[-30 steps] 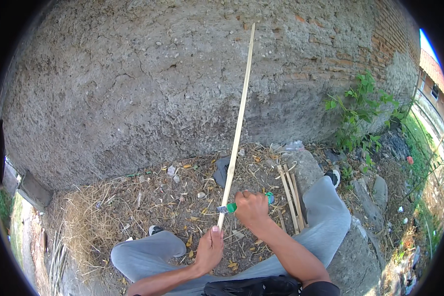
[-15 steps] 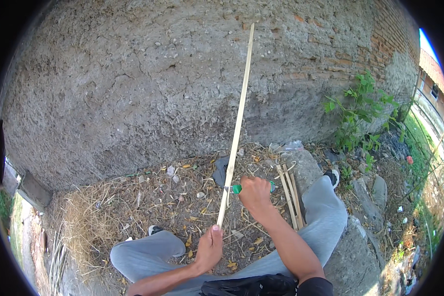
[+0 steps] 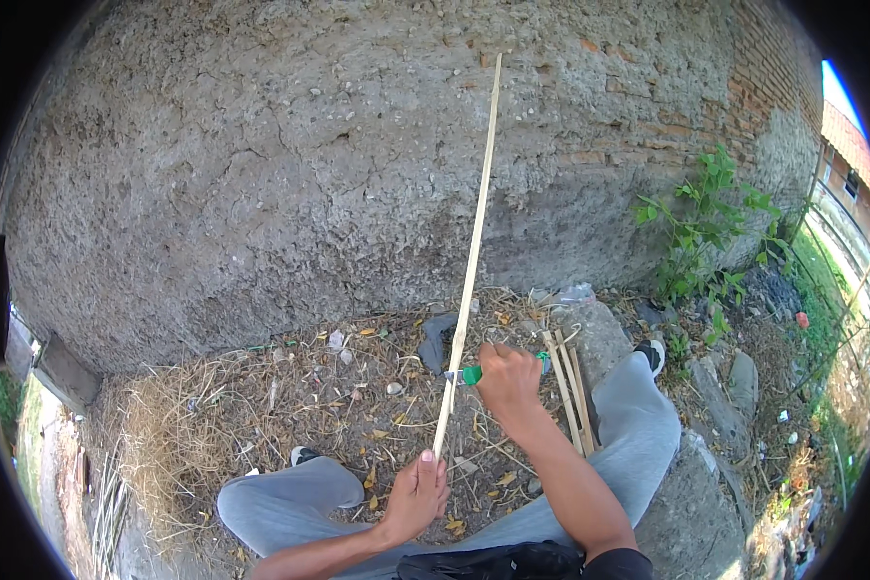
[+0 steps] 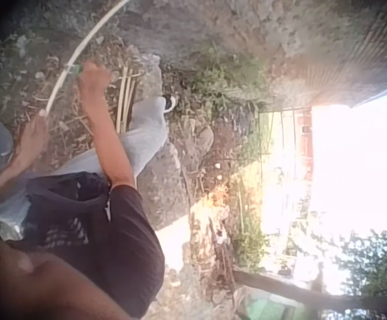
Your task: The person shaves a bamboo strip using a utility knife and then splits another bamboo strip with a machete.
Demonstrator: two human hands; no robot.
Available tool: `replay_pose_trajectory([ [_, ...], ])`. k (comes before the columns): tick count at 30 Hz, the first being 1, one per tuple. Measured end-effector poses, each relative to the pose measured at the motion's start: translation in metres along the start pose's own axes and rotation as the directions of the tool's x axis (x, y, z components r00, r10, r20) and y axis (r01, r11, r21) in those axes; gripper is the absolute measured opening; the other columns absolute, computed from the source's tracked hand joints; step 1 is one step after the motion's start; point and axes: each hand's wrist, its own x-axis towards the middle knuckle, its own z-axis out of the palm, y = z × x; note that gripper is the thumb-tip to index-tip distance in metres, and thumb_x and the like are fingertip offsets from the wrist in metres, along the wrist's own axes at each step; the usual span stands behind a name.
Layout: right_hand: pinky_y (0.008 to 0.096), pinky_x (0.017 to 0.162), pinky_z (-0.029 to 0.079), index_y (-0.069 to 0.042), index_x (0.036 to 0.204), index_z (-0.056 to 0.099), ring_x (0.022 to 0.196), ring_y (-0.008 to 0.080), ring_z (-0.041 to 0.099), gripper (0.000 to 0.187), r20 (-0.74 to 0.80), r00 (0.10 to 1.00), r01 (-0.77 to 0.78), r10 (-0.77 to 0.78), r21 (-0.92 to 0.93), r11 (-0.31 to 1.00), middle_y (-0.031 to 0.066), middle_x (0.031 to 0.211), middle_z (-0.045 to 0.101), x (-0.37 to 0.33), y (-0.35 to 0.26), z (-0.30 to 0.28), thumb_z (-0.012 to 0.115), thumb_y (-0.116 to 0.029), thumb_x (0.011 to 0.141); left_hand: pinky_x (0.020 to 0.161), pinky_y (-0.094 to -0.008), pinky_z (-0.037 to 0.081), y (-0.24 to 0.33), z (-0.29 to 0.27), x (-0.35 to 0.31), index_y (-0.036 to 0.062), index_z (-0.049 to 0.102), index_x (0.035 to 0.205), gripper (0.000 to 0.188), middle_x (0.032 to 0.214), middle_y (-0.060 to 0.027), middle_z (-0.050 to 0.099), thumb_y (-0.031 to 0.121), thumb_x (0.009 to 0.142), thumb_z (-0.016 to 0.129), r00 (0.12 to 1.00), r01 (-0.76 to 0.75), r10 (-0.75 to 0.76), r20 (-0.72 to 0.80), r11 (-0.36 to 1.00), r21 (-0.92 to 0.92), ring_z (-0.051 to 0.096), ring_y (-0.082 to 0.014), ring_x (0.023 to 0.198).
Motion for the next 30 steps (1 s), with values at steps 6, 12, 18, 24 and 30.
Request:
replay_pose_trajectory([
  [6,0.0468,0.048,0.048,-0.007,0.063,0.055,0.055,0.0345,0.064,0.008,-0.001,1.000,0.000,0.000,-0.019,1.000,0.0105,0.063,0.063,-0.002,0.002,0.000,0.061,-0.010,0.068,0.043,-0.0254,0.037,-0.002,0.000,0.001,0.0054,0.047,0.088,0.042,0.061,0.0034,0.037,0.040,0.105,0.032,0.931,-0.250,0.350,-0.102,0.816,0.521,0.037,-0.0066,0.048],
  [12,0.0466,0.049,0.048,-0.007,0.064,0.056,0.056,0.0356,0.064,0.007,0.036,0.999,-0.036,0.038,-0.039,0.999,0.0114,0.064,0.063,-0.002,-0.002,-0.006,0.061,-0.009,0.068,0.046,-0.0363,0.040,-0.002,0.002,-0.003,0.0001,0.050,0.089,0.040,0.059,-0.0059,0.048,0.033,0.105,0.035,0.949,-0.249,0.301,-0.096,0.901,0.355,0.048,-0.0176,0.047],
  [18,0.0475,0.050,0.047,-0.005,0.064,0.056,0.056,0.0360,0.064,0.008,-0.002,0.999,-0.032,0.032,0.026,0.999,0.0124,0.064,0.063,0.006,-0.009,-0.019,0.062,-0.010,0.068,0.045,-0.0315,0.040,0.007,0.005,-0.012,0.0012,0.049,0.088,0.040,0.059,-0.0019,0.046,0.034,0.105,0.033,1.000,-0.001,0.003,0.029,0.995,-0.101,0.047,-0.0136,0.047],
  [24,0.0477,0.053,0.047,-0.008,0.066,0.060,0.060,0.0352,0.064,0.012,0.017,0.994,-0.107,0.108,-0.056,0.993,0.0129,0.064,0.064,0.001,0.003,-0.006,0.071,-0.009,0.063,0.043,-0.0243,0.038,0.010,0.010,-0.008,0.0043,0.046,0.085,0.040,0.060,0.0038,0.039,0.036,0.106,0.032,0.901,-0.297,0.421,-0.100,0.771,0.564,0.041,-0.0069,0.047],
  [30,0.0483,0.054,0.047,-0.007,0.065,0.060,0.060,0.0375,0.063,0.015,-0.031,0.991,-0.131,0.131,-0.018,0.991,0.0154,0.064,0.063,0.009,0.007,-0.014,0.074,-0.009,0.062,0.039,-0.0253,0.032,0.019,0.022,-0.018,0.0060,0.045,0.084,0.040,0.059,0.0036,0.033,0.038,0.105,0.033,0.994,-0.076,0.084,0.066,0.991,-0.111,0.032,-0.0066,0.045],
])
